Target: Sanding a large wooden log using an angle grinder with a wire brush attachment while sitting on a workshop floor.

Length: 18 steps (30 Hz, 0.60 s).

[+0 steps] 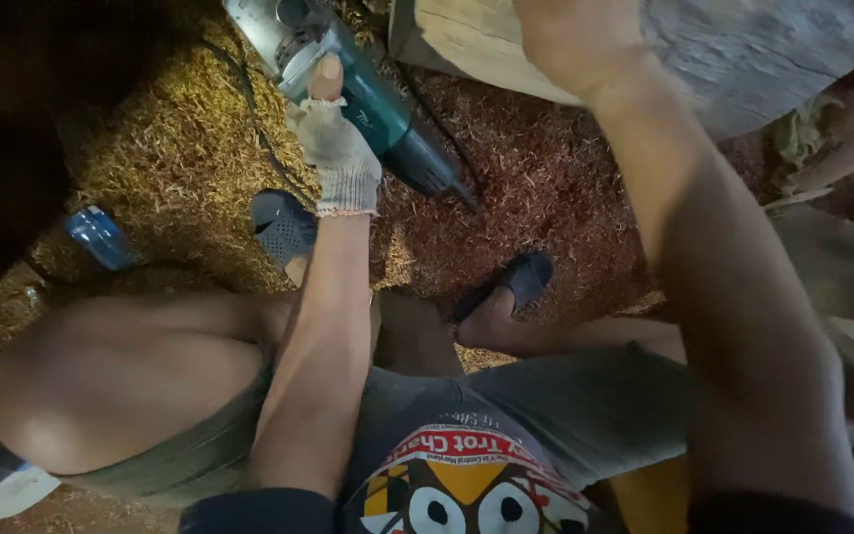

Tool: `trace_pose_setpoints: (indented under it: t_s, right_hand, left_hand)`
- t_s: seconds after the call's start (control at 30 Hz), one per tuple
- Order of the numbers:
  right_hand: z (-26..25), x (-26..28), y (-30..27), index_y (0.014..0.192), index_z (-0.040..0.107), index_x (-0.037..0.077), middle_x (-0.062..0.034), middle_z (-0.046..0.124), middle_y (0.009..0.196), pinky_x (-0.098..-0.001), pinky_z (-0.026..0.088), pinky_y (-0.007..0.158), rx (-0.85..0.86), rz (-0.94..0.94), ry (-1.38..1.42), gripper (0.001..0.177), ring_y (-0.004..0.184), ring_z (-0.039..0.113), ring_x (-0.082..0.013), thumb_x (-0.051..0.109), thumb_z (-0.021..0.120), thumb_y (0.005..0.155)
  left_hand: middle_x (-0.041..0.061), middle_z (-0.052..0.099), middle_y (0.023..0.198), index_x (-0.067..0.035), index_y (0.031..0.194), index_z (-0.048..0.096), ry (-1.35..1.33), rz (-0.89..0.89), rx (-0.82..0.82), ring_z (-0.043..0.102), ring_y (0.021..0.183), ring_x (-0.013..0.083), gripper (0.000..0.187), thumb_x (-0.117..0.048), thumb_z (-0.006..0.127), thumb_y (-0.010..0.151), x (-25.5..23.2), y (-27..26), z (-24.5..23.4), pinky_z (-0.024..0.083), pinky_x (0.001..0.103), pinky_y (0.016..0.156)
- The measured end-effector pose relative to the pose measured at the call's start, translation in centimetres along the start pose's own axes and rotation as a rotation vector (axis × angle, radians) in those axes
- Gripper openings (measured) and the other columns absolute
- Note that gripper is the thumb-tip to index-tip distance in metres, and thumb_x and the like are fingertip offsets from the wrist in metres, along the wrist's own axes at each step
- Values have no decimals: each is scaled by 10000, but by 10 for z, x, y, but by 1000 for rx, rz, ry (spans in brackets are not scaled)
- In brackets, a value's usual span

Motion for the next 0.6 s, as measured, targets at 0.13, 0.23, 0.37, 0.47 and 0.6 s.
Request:
trace_pose_setpoints:
  t_s: [0.13, 0.23, 0.37, 0.47, 0.6]
  right_hand:
    - [28, -2, -1, 1003, 743, 7, -162, 726, 761, -430, 562, 537, 145, 88, -59, 149, 622, 709, -263, 75, 614, 1038]
    - [19, -12, -11, 1064, 730, 23, -154, 739, 820, -423, 591, 613, 36, 211, 228, 160, 689, 729, -250, 124, 607, 1073]
    - [9, -32, -38, 1125, 718, 39, -145, 753, 880, -418, 620, 688, -81, 358, 507, 179, 756, 750, -238, 175, 601, 1108]
    - [9, -34, -54, 1165, 710, 50, -139, 763, 919, -414, 640, 739, -163, 458, 687, 196, 801, 764, -230, 208, 599, 1132]
    - [-7, 21, -33, 1488, 447, 49, -191, 728, 1011, -362, 601, 598, -192, 217, 529, 495, 708, 738, -271, 124, 675, 1056]
  left_hand:
    - [4, 555, 1072, -139, 1210, 443, -50, -4, 45, 572, 1052, 151, 547, -340, 789, 838, 23, 25, -19, 475, 348, 1017]
    - [28, 548, 1095, -93, 1217, 504, -52, 5, 68, 558, 1047, 165, 489, -324, 778, 885, 17, 32, -30, 464, 349, 1005]
    - [52, 541, 1118, -49, 1224, 567, -52, 2, 118, 545, 1042, 180, 439, -308, 767, 932, 2, 25, -17, 454, 349, 993]
    - [72, 562, 1125, -27, 1210, 615, -49, 20, 162, 558, 1030, 197, 417, -290, 775, 928, -49, -22, 22, 464, 370, 972]
    - [59, 616, 1149, -50, 1203, 614, -43, 66, 167, 592, 1054, 192, 482, -295, 817, 840, -105, -64, 59, 467, 375, 976]
Point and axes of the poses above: each hand's wrist, its own y-axis towards the middle knuckle, its own z-axis out of the palm, x = y × z, the point moved 9 cm from there along y, towards the middle knuckle
